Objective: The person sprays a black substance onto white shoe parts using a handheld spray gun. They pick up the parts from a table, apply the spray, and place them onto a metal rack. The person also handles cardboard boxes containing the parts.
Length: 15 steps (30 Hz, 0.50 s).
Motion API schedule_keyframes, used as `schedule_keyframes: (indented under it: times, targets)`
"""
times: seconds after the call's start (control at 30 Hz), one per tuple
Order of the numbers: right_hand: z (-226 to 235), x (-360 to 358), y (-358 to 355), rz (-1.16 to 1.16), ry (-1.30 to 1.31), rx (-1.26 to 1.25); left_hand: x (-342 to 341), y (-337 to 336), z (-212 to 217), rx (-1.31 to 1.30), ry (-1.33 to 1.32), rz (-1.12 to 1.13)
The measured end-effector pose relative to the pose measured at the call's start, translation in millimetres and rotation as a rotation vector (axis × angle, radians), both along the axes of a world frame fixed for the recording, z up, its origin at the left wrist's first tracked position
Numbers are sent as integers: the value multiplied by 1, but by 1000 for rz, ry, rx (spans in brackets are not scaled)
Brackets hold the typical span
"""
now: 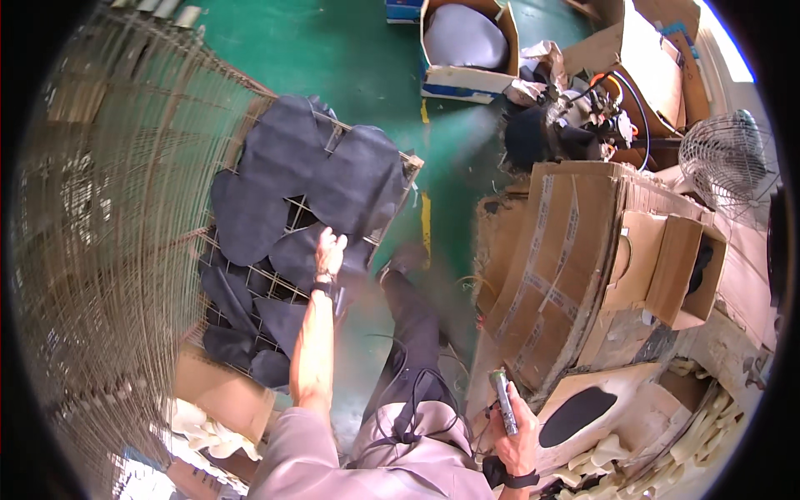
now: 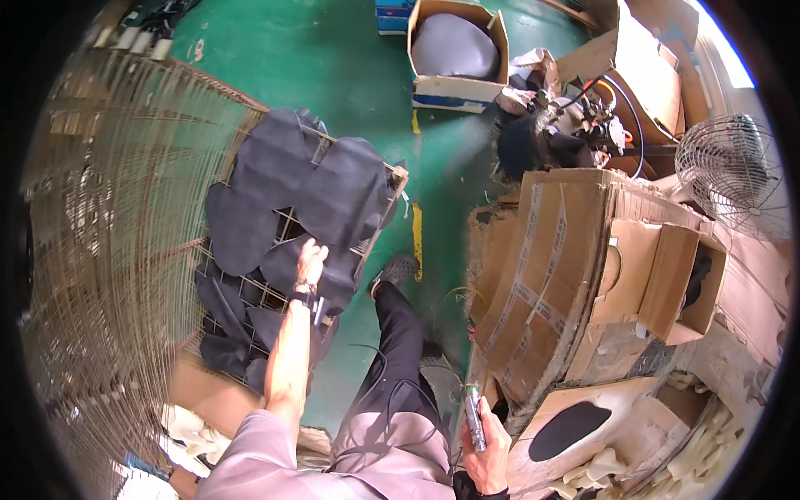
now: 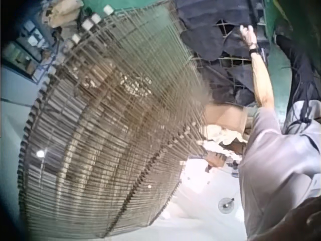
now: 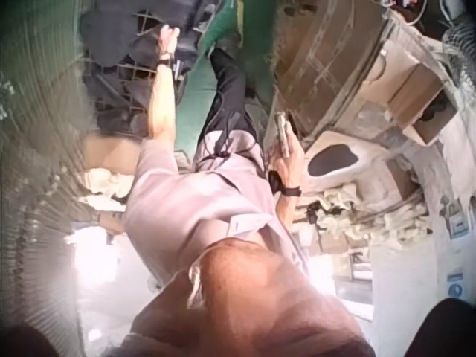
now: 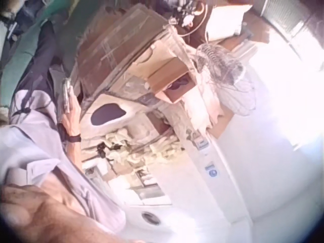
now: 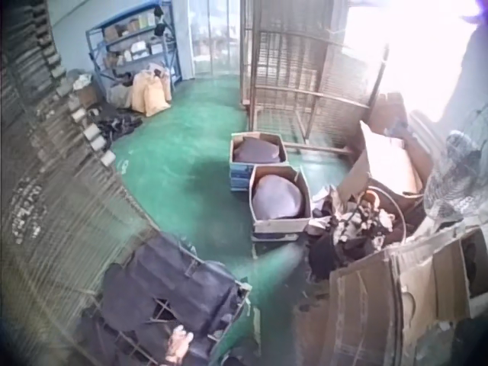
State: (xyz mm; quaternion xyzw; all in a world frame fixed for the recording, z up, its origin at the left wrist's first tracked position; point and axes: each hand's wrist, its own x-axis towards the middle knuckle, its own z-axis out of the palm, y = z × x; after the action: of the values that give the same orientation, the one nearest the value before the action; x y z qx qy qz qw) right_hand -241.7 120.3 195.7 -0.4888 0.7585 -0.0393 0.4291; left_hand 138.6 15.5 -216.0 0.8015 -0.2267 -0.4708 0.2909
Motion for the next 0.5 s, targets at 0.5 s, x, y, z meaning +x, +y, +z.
schedule_keyframes:
  times: [0.5]
  targets:
    - [45, -28, 76, 80, -192, -256, 101, -6, 387, -630, -1412, 123]
